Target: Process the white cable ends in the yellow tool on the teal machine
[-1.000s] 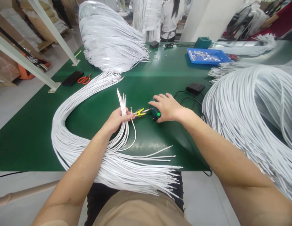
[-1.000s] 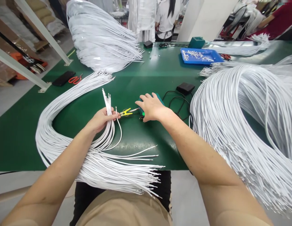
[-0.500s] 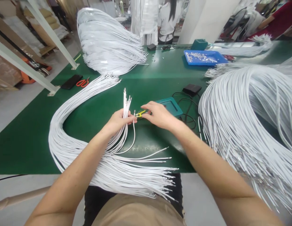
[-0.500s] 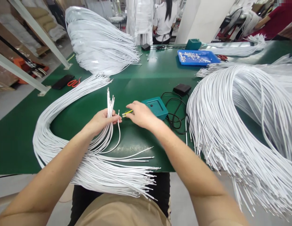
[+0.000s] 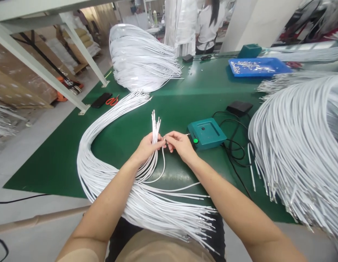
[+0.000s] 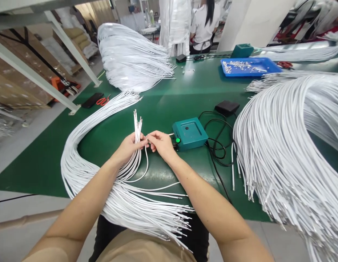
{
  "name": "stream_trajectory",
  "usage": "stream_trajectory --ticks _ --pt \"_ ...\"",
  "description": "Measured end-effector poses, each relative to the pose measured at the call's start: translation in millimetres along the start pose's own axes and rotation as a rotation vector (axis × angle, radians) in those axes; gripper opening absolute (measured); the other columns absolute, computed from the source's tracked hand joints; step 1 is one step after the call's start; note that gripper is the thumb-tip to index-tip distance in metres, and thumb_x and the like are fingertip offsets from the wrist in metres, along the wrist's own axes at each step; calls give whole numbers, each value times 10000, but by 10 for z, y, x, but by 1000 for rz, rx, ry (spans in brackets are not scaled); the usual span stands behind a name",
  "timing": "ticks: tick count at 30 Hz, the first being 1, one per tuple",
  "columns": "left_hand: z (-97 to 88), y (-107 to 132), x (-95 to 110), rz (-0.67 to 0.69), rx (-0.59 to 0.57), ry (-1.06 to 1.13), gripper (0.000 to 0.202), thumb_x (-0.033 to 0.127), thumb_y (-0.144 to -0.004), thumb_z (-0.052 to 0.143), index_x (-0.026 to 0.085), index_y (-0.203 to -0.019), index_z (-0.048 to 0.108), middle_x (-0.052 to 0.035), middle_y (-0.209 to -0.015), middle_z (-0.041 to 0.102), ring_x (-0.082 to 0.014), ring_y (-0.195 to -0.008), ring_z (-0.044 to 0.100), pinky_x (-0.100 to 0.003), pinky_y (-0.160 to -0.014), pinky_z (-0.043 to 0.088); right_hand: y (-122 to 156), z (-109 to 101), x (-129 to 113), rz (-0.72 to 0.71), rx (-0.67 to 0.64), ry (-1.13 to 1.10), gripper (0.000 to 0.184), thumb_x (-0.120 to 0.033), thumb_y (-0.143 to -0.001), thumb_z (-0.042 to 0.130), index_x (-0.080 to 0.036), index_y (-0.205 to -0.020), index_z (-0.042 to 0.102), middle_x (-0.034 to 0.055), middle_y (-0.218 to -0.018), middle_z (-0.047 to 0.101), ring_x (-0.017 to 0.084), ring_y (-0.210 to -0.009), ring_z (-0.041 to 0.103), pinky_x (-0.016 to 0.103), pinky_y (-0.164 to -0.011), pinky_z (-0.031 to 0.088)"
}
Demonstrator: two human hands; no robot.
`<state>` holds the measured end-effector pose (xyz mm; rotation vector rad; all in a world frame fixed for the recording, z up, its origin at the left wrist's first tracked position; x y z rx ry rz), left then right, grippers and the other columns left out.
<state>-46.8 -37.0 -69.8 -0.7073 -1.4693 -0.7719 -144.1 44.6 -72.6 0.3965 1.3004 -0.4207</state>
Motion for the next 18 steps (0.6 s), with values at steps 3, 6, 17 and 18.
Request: stream_trajectory --ticks 3,6,17,18 --pt "17 -2 -4 -7 -11 -9 282 321 -685 711 178 -784 489 17 -751 580 -121 -673 591 -241 -596 382 19 2 41 38 8 -108 183 -325 -699 639 -150 -708 584 -55 -506 525 52 -398 414 177 -384 339" --pt "21 9 5 -6 -17 2 294 309 -693 707 175 -793 466 17 -767 586 -112 -670 592 -232 -603 393 16 13 75 97 10 -203 185 -313 -682 656 -154 -692 563 -60 -511 513 43 -387 392 171 -366 308" --pt "126 43 51 20 -145 7 213 264 -764 635 163 -823 457 -5 -782 614 -130 -703 622 -280 -722 461 -3 59 83 262 -136 -233 381 -487 -700 666 -155 -598 510 -80 -443 382 52 -388 384 188 -397 327" --pt "125 45 51 22 -146 1 210 266 -764 634 163 -823 461 -6 -784 614 -129 -704 618 -279 -723 460 7 66 94 286 -151 -266 374 -476 -695 679 -154 -603 512 -87 -446 363 51 -397 385 189 -414 338"
Point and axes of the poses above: each hand's wrist, its own y-axis away from the middle knuckle, its own z-axis out of the palm, x = y × z, the point moved 6 cm from there along -y, towards the middle knuckle
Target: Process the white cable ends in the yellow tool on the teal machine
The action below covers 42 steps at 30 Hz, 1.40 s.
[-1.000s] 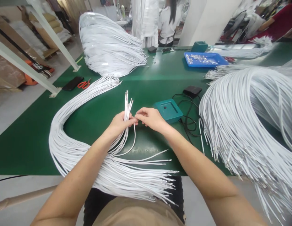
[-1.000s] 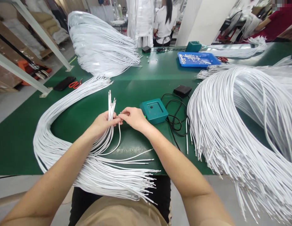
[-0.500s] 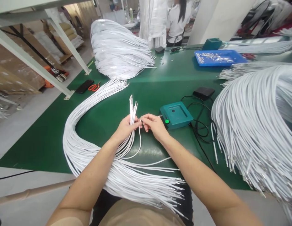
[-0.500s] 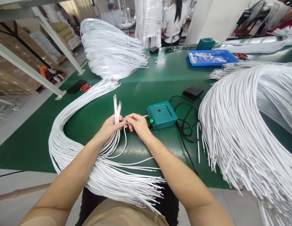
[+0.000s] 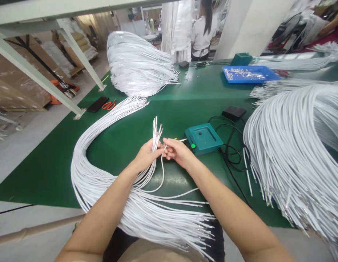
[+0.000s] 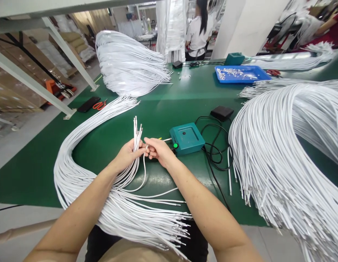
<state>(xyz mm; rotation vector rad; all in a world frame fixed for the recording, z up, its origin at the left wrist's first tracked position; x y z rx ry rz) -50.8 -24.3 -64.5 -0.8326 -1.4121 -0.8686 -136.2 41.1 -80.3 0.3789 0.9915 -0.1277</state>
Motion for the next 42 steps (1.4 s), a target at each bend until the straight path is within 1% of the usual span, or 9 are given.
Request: stream_trajectory --ticks 5,9,14,21,25,29,34,38,42 --pt "-86 10 4 11 76 -137 202 271 -746 651 157 -806 496 5 -766 598 -88 -638 537 -222 -639 413 21 37 62 82 -103 -180 370 -481 -709 680 -147 -637 535 -83 -481 372 54 -467 417 190 -492 365" --pt "-111 11 -5 6 86 -94 219 287 -736 660 159 -802 495 14 -767 587 -81 -628 518 -219 -635 413 22 49 87 112 -161 -256 333 -442 -736 676 -144 -666 543 -77 -518 398 48 -501 435 178 -522 367" --pt "-84 14 5 11 71 27 248 285 -734 674 164 -855 494 13 -797 591 -90 -658 570 -222 -638 442 43 53 27 18 -144 -185 276 -392 -744 669 -148 -687 553 -54 -582 478 55 -529 469 194 -547 389" --pt "-53 24 -30 -30 49 150 479 240 -741 682 196 -1189 516 16 -791 591 -95 -684 611 -219 -659 468 97 -76 -156 -368 226 459 171 -329 -759 621 -158 -767 611 7 -686 623 113 -598 550 247 -589 425" --pt "-51 10 -106 -106 21 203 477 238 -716 704 181 -1167 557 2 -823 601 -88 -686 605 -205 -653 464 237 41 -280 -656 362 1139 189 -247 -860 475 -167 -728 584 30 -738 592 131 -664 517 261 -632 384" --pt "-44 -6 -139 -121 -13 244 376 217 -697 712 145 -1053 614 2 -787 603 -82 -664 579 -209 -662 465 328 272 -267 -908 340 1732 269 -273 -922 381 -151 -802 588 72 -779 552 172 -709 476 309 -663 327" --pt "-75 -23 -195 -148 16 227 439 173 -694 699 156 -1119 590 6 -802 608 -71 -649 577 -198 -644 466 284 273 -216 -858 287 1894 309 -254 -941 331 -146 -800 583 69 -771 542 173 -692 457 311 -678 306" --pt "-97 -35 -221 -166 32 227 389 190 -686 709 139 -1058 608 4 -779 603 -102 -683 628 -220 -666 489 264 256 -328 -792 149 1929 263 -249 -933 355 -153 -911 599 79 -833 583 193 -764 479 313 -679 293" --pt "-186 -47 -237 -160 147 159 460 212 -664 730 125 -1092 586 1 -753 603 -148 -724 663 -255 -681 514 175 117 -553 -705 133 1990 168 -171 -875 443 -147 -925 602 103 -913 645 224 -884 514 355 -850 276"
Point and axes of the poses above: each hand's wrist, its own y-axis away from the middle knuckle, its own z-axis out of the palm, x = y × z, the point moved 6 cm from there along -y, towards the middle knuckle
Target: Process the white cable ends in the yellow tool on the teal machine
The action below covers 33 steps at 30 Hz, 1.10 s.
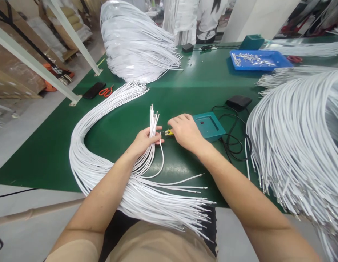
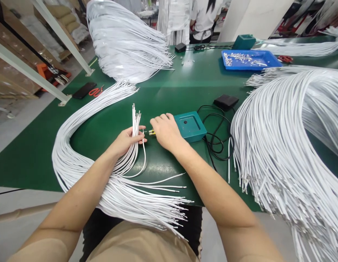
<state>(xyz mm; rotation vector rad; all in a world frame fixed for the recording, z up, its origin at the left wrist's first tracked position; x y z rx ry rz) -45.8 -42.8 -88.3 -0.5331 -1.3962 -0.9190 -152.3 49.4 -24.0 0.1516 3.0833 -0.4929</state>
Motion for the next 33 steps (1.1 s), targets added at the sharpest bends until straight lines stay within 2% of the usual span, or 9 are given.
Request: stream_trajectory --ticks 4,8,12,22,25,29,33 --pt "-26 -31 -20 4 41 -80 478 229 -675 722 109 -1113 573 -13 -759 619 -158 -725 669 -262 -677 522 -28 134 161 16 -187 -51 134 -134 -843 476 -154 -849 609 70 -806 679 183 -754 565 340 -894 272" --pt "-7 -61 -39 23 47 -122 451 221 -687 710 111 -1106 584 -9 -755 614 -160 -724 673 -233 -631 502 22 138 183 30 -138 -57 145 -185 -802 564 -145 -940 588 84 -852 675 206 -824 558 323 -860 301" --pt "23 -87 -63 29 49 -127 436 213 -688 707 113 -1097 594 -8 -755 619 -163 -736 676 -226 -628 491 66 125 175 8 -108 -17 135 -103 -783 532 -147 -893 597 87 -851 671 216 -844 525 315 -822 308" --pt "70 -119 -100 10 67 -209 419 238 -669 717 92 -1049 618 -21 -732 654 -192 -736 683 -339 -794 525 57 151 158 36 -116 27 160 -119 -812 490 -152 -853 642 85 -741 671 216 -790 518 335 -833 313" --pt "80 -111 -100 13 63 -215 416 247 -654 727 94 -1030 632 -30 -739 666 -195 -718 682 -347 -782 530 81 79 224 82 -59 32 191 -241 -859 494 -150 -946 637 104 -885 675 235 -910 522 393 -943 271" --pt "70 -106 -117 -1 66 -204 436 250 -637 738 98 -1034 641 -39 -759 673 -196 -710 680 -340 -757 528 185 -22 498 335 101 133 383 -354 -883 474 -118 -1177 548 188 -1271 515 330 -1197 373 552 -1012 137" --pt "27 -103 -104 -24 78 -215 440 242 -648 726 97 -1052 628 -38 -745 666 -190 -716 675 -327 -756 511 210 -2 572 360 88 131 387 -349 -882 481 -121 -1189 541 185 -1319 469 343 -1238 335 565 -1015 138"
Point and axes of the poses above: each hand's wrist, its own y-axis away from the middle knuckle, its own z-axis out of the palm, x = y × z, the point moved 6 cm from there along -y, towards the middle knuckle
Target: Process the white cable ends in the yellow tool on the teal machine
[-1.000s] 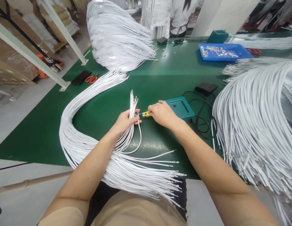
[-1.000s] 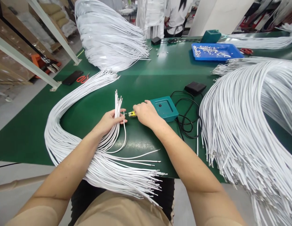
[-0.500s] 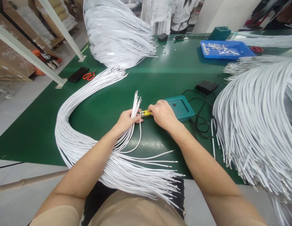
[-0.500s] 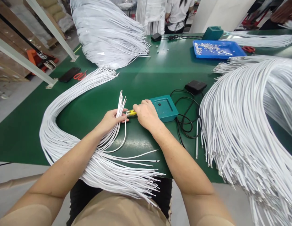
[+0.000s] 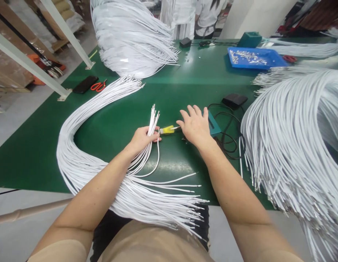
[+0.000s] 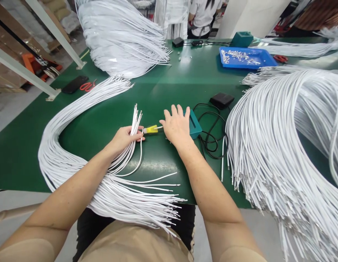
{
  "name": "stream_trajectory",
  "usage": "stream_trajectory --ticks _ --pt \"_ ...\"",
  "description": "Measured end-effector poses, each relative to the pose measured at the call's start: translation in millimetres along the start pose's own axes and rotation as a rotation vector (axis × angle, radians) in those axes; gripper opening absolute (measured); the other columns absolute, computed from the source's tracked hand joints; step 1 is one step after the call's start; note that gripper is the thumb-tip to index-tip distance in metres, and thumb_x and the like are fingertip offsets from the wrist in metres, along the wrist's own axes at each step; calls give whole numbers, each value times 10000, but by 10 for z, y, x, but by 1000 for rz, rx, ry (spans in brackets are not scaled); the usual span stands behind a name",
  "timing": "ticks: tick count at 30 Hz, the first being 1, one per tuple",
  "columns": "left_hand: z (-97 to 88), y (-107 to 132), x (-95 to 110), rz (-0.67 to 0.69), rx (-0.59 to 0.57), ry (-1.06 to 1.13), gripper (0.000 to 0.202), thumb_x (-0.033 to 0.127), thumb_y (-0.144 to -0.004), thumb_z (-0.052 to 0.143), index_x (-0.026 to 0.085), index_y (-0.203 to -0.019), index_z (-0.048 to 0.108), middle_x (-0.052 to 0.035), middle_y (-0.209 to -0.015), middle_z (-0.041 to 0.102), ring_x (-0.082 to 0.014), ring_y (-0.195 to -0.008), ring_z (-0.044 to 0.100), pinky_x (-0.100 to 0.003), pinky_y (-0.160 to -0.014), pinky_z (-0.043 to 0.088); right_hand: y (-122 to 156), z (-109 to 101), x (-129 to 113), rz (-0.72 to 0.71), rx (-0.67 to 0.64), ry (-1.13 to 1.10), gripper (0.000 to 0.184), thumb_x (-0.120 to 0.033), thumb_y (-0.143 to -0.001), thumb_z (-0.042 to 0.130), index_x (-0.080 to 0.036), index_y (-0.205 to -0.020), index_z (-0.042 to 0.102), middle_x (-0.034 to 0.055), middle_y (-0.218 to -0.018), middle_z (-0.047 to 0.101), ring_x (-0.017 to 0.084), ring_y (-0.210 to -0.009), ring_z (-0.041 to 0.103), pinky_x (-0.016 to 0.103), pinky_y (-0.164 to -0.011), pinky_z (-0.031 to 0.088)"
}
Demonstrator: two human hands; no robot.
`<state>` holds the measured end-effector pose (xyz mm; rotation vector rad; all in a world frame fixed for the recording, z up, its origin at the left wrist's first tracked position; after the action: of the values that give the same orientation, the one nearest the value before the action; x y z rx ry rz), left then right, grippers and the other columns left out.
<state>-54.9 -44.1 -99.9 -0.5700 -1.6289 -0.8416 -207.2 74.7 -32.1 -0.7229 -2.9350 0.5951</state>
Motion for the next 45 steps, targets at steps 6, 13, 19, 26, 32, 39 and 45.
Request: stream_trajectory --ticks 6,13,19,26,32,39,45 --pt "-129 32 108 70 52 94 418 240 -630 737 133 -1019 627 -40 -889 653 -137 -717 633 -256 -666 475 65 -197 -549 -274 -79 -426 284 -325 -910 427 -155 -973 647 125 -1017 636 238 -965 511 383 -875 343" --pt "-131 85 134 36 -15 238 455 253 -638 743 171 -1064 609 -39 -932 648 -110 -749 606 -219 -660 458 509 -51 -1273 -535 -454 -700 181 -238 -756 624 -170 -589 635 60 -608 610 176 -664 541 305 -695 386" --pt "-107 101 103 -45 -77 279 393 290 -654 744 161 -1017 669 -13 -788 641 -86 -680 570 -214 -672 453 581 104 -1163 -348 -991 -1042 237 -289 -792 527 -172 -592 581 -35 -460 555 75 -384 494 193 -459 375" --pt "-37 127 164 55 -65 166 345 251 -573 800 147 -882 685 2 -725 651 -98 -642 553 -233 -669 427 70 150 -498 328 -296 -1413 211 -378 -757 587 -194 -858 567 -38 -598 588 69 -390 478 181 -351 362" --pt "61 142 203 7 -124 249 285 293 -644 757 130 -850 647 -42 -799 672 -110 -683 586 -228 -662 428 71 220 -497 378 -266 -1617 225 -366 -703 648 -165 -686 549 -62 -457 492 56 -381 406 184 -373 357" --pt "30 118 213 104 -16 166 281 273 -634 763 145 -696 521 31 -628 587 -99 -641 574 -215 -642 406 94 261 -510 393 -202 -1567 216 -346 -670 675 -147 -713 603 -33 -527 566 70 -417 451 194 -390 384" --pt "113 181 213 33 -75 245 323 257 -602 782 148 -720 501 19 -657 598 -112 -624 600 -194 -537 400 110 195 -553 389 -221 -1610 203 -336 -703 653 -144 -667 599 -31 -515 554 63 -410 436 197 -403 377"
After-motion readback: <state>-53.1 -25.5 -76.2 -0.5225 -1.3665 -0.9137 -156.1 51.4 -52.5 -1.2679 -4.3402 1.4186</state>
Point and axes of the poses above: each hand's wrist, its own y-axis away from the middle knuckle, its own z-axis out of the palm, x = y × z, the point moved 6 cm from there along -y, towards the middle knuckle
